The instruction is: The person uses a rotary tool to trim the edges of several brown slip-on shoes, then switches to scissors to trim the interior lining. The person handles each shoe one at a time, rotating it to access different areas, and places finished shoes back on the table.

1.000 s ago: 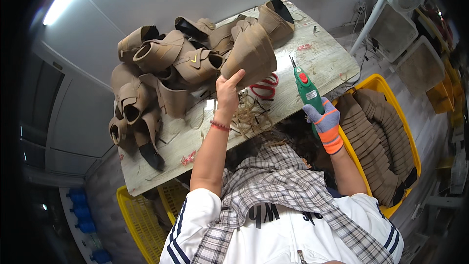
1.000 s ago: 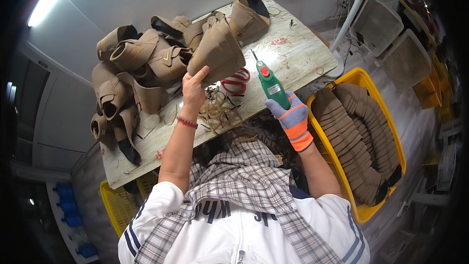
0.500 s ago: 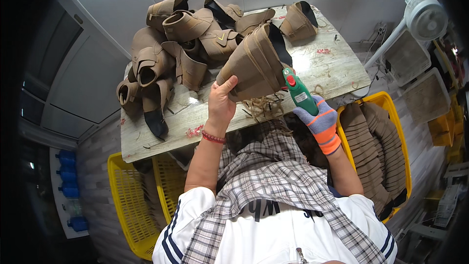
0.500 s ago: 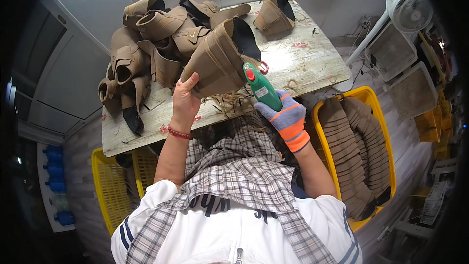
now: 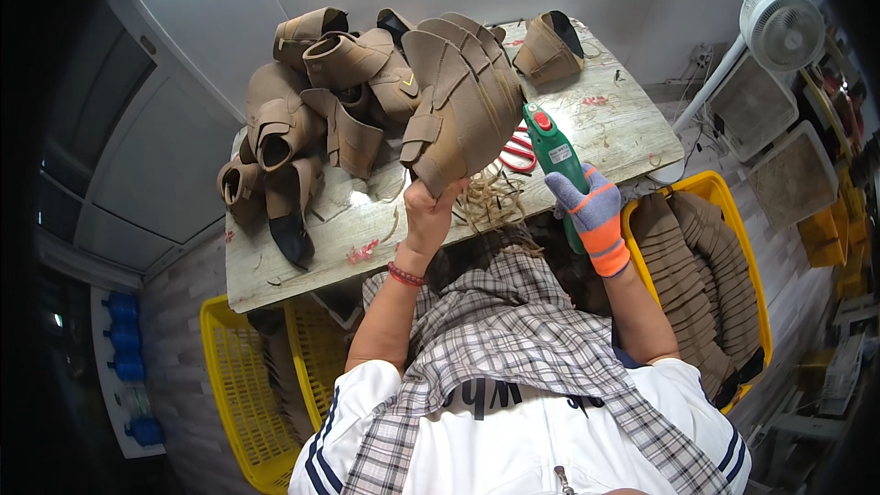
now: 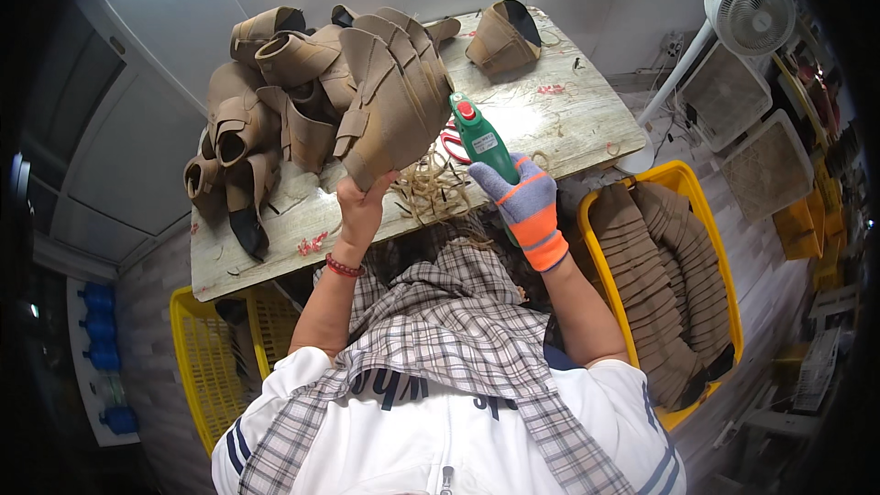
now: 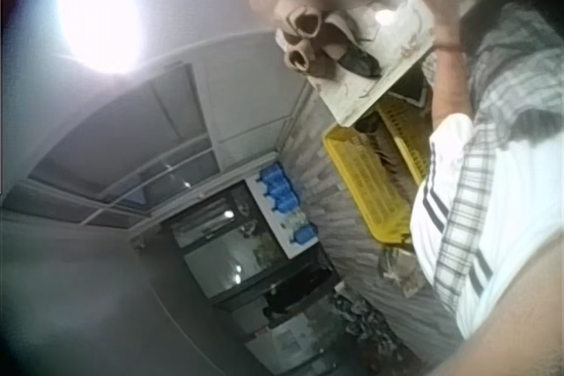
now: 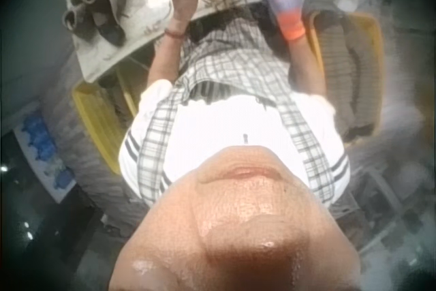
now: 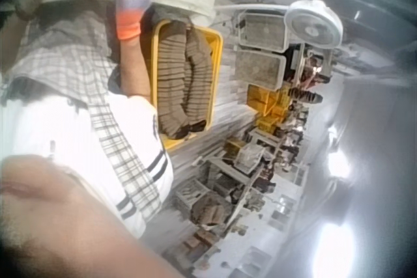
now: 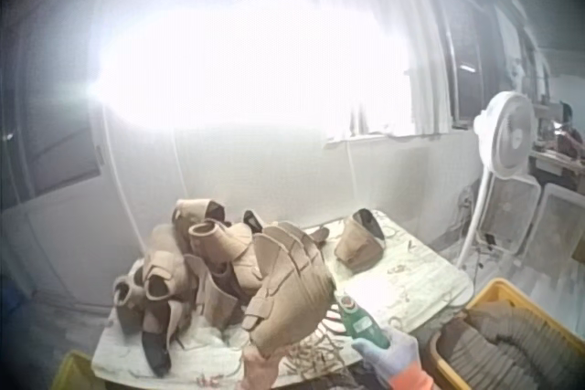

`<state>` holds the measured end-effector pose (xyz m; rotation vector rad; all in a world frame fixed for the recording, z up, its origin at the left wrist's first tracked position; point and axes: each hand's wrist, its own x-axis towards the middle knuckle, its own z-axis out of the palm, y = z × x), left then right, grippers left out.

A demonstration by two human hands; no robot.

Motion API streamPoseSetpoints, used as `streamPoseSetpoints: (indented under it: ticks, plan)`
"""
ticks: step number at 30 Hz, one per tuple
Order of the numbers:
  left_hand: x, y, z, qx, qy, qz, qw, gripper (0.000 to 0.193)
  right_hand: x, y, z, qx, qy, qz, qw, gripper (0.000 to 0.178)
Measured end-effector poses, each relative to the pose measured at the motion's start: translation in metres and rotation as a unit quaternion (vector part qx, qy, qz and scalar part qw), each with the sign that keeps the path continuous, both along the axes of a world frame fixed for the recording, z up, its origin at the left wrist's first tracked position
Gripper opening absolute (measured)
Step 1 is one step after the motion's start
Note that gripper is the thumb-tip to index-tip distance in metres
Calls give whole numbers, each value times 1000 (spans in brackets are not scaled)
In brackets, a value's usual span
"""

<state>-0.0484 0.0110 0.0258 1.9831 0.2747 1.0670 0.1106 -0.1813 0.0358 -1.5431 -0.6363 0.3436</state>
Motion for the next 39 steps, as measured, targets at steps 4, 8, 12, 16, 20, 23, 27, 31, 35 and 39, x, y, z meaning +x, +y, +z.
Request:
streamPoseSetpoints:
  ticks: [4, 8, 12, 16, 20, 23, 27, 31, 35, 39]
  plan:
    - [-3, 10, -6, 214, 11, 60, 975, 17, -2, -1, 12, 51, 121, 43, 990, 37]
    - [-6, 11, -3, 315, 5, 61, 947, 16, 2, -2, 21, 87, 178, 57, 979, 35]
    - [-14, 21, -6, 357, 30, 33, 933, 17, 6, -8, 29, 112, 168, 85, 976, 32]
    - [-23, 26, -7, 389, 48, 12, 920, 19, 21, -11, 29, 102, 175, 97, 974, 42]
    - [-30, 9, 5, 180, 40, -32, 982, 18, 35, -13, 28, 115, 154, 90, 977, 42]
    - [-48, 18, 19, -179, 31, -135, 974, 26, 45, -18, 14, 105, 120, 47, 986, 38]
    - [-48, 27, 81, -527, -150, -197, 813, 35, 34, -37, 5, -28, -49, 16, 998, 35]
    - [-72, 87, 72, -671, -166, -254, 676, 31, 25, -40, -30, -20, -305, -64, 950, 46]
    - [-85, 106, 57, -731, -165, -217, 625, 29, 20, -39, -25, -21, -422, -55, 905, 52]
    - [-83, 107, 48, -762, -181, -220, 581, 29, 27, -40, -31, -39, -481, -61, 874, 54]
